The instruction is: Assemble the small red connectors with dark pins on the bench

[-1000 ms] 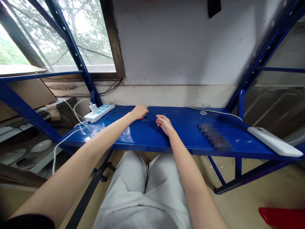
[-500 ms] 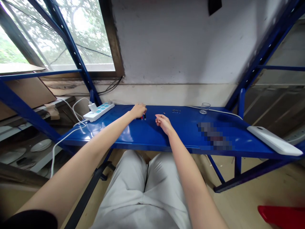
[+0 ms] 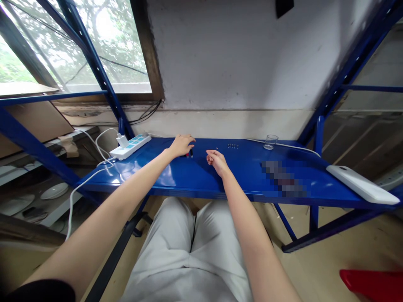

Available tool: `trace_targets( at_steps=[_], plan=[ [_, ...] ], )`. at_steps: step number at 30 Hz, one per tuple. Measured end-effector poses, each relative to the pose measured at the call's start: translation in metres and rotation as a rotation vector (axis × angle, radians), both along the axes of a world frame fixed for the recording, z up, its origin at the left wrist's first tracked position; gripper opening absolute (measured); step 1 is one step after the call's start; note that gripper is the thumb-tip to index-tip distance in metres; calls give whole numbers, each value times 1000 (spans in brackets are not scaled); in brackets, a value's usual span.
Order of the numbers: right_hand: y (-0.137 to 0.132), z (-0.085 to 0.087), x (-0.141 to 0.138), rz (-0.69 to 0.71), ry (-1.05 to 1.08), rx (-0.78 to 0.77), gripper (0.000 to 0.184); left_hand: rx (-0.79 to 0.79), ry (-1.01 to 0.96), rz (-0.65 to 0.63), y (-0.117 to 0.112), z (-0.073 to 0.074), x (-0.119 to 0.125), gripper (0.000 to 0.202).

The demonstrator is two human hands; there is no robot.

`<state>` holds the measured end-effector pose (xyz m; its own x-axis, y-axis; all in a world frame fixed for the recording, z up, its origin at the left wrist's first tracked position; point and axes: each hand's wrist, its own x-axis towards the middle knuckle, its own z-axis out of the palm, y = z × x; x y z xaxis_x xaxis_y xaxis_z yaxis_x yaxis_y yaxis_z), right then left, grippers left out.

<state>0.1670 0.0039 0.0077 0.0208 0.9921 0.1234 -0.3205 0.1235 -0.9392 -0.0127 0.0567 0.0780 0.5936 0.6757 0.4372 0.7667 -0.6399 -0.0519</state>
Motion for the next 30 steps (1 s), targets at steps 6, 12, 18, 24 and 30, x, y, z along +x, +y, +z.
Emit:
trace_targets(
  at_steps=[6,12,18,24,30],
  plan=[
    [7,-9,7,-121,-25,25,24,-72,-801,75,-41,-47,-13,32],
    [10,-13,11,-156,-22,29,21,-333,-1147,205,-56,-79,-24,38],
    [3,-7,8,-215,-89,24,19,-420,-1216,239,-54,-76,-25,35],
    [0,-6,6,-271,-203,62,16,-423,-1227,233,-58,-74,-25,35],
    [2,-9,7,-277,-214,58,14,-417,-1211,238,-55,-77,-24,35]
  ],
)
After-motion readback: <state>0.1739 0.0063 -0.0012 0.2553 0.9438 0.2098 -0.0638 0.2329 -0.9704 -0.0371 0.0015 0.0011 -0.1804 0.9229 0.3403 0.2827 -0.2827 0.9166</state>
